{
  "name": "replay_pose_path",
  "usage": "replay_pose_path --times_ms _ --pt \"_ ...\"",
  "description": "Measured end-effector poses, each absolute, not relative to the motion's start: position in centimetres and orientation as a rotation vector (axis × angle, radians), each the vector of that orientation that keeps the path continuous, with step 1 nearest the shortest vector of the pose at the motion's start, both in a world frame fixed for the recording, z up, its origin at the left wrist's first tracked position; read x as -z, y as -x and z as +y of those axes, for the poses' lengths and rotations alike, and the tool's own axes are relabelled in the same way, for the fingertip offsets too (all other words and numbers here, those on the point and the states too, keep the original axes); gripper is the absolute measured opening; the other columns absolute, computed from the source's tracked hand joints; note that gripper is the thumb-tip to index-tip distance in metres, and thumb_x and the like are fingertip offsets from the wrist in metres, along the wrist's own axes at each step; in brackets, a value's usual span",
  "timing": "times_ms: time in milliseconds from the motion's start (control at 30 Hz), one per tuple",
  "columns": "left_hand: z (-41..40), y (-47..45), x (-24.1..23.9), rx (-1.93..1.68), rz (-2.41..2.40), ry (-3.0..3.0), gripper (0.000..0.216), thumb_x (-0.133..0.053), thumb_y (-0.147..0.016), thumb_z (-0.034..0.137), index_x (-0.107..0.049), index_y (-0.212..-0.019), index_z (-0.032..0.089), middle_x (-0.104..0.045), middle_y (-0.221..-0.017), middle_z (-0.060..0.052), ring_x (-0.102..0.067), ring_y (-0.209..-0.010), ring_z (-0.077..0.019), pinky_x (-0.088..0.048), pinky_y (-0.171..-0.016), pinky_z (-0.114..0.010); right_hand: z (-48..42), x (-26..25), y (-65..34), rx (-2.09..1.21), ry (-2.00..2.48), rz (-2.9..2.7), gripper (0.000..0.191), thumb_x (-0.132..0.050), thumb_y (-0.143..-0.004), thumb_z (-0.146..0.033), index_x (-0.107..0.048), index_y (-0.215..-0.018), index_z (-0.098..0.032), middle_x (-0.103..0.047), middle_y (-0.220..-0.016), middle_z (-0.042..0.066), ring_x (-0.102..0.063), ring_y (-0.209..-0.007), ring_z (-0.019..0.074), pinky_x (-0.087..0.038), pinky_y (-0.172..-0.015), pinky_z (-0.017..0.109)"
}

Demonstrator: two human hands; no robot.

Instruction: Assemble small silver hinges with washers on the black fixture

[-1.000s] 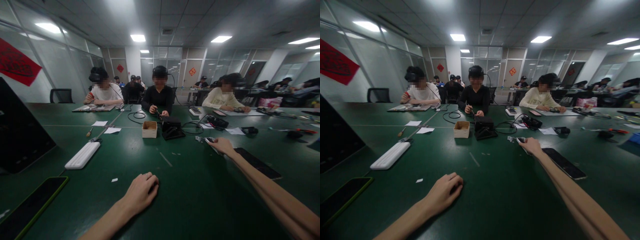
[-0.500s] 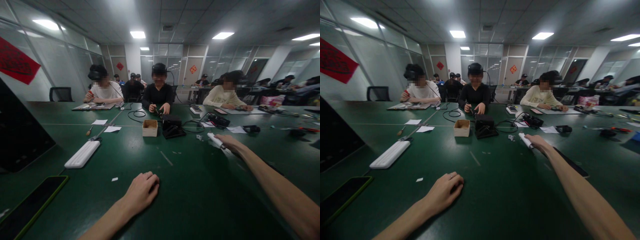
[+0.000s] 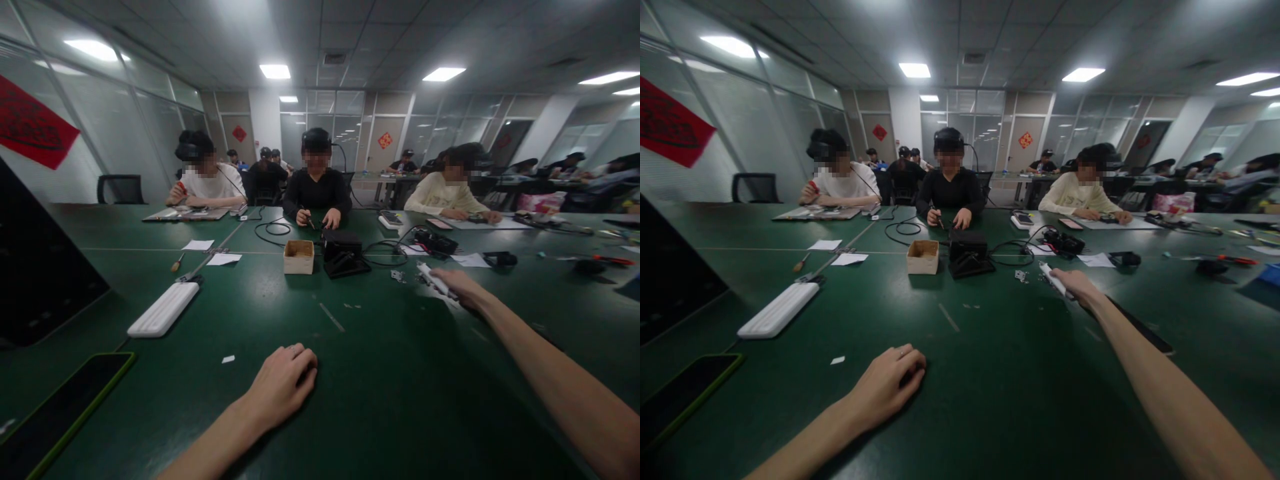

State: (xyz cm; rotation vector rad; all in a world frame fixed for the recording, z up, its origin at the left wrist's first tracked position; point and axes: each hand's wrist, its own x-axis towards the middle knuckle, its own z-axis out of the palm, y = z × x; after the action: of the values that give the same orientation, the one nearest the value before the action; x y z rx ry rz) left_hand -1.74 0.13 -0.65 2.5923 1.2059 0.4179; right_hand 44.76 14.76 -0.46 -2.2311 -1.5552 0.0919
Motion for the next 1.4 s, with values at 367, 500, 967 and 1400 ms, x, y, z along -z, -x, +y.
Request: replay_pose_path --times_ms 367,500,967,1400 --pt "0.0 1.6 0.6 -0.395 1.218 -2.605 0.015 -0.043 -0.090 0.021 -0.058 -0.093 0.020 -0.061 -0.089 -0.004 -0.058 -0.077 -0.0185 -0.043 -0.068 -0.029 13.8 1.6 -43.4 0.210 2.255 -1.740 0.031 -0.059 -0.074 -0.034 -0.052 -0.098 -0.015 -0.058 -0.098 0.013 -0.059 -0.088 0.0260 -0.043 -0.070 0.030" --pt "0.0 1.6 0.5 -0.397 1.215 -2.598 0.015 -0.043 -0.090 0.022 -0.058 -0.093 0.020 -0.061 -0.088 -0.004 -0.057 -0.076 -0.0185 -0.043 -0.068 -0.029 13.7 1.4 -43.2 0.262 2.209 -1.795 0.029 -0.058 -0.074 -0.031 -0.051 -0.098 -0.017 -0.058 -0.097 0.012 -0.057 -0.088 0.0254 -0.042 -0.071 0.030" --pt "0.0 1.6 0.6 -0.391 1.215 -2.600 0.013 -0.044 -0.091 0.020 -0.056 -0.093 0.021 -0.060 -0.088 -0.003 -0.057 -0.076 -0.0182 -0.042 -0.067 -0.029 12.8 1.2 -43.2 0.273 2.189 -1.792 0.027 -0.059 -0.073 -0.034 -0.049 -0.093 -0.018 -0.059 -0.095 0.011 -0.058 -0.087 0.0252 -0.042 -0.069 0.030" --pt "0.1 1.6 0.5 -0.371 1.226 -2.602 0.015 -0.043 -0.090 0.021 -0.058 -0.094 0.020 -0.061 -0.089 -0.004 -0.057 -0.078 -0.0187 -0.043 -0.069 -0.029 13.1 2.6 -43.6 0.191 2.201 -1.805 0.031 -0.061 -0.069 -0.034 -0.051 -0.093 -0.017 -0.060 -0.093 0.011 -0.058 -0.083 0.0260 -0.041 -0.069 0.032"
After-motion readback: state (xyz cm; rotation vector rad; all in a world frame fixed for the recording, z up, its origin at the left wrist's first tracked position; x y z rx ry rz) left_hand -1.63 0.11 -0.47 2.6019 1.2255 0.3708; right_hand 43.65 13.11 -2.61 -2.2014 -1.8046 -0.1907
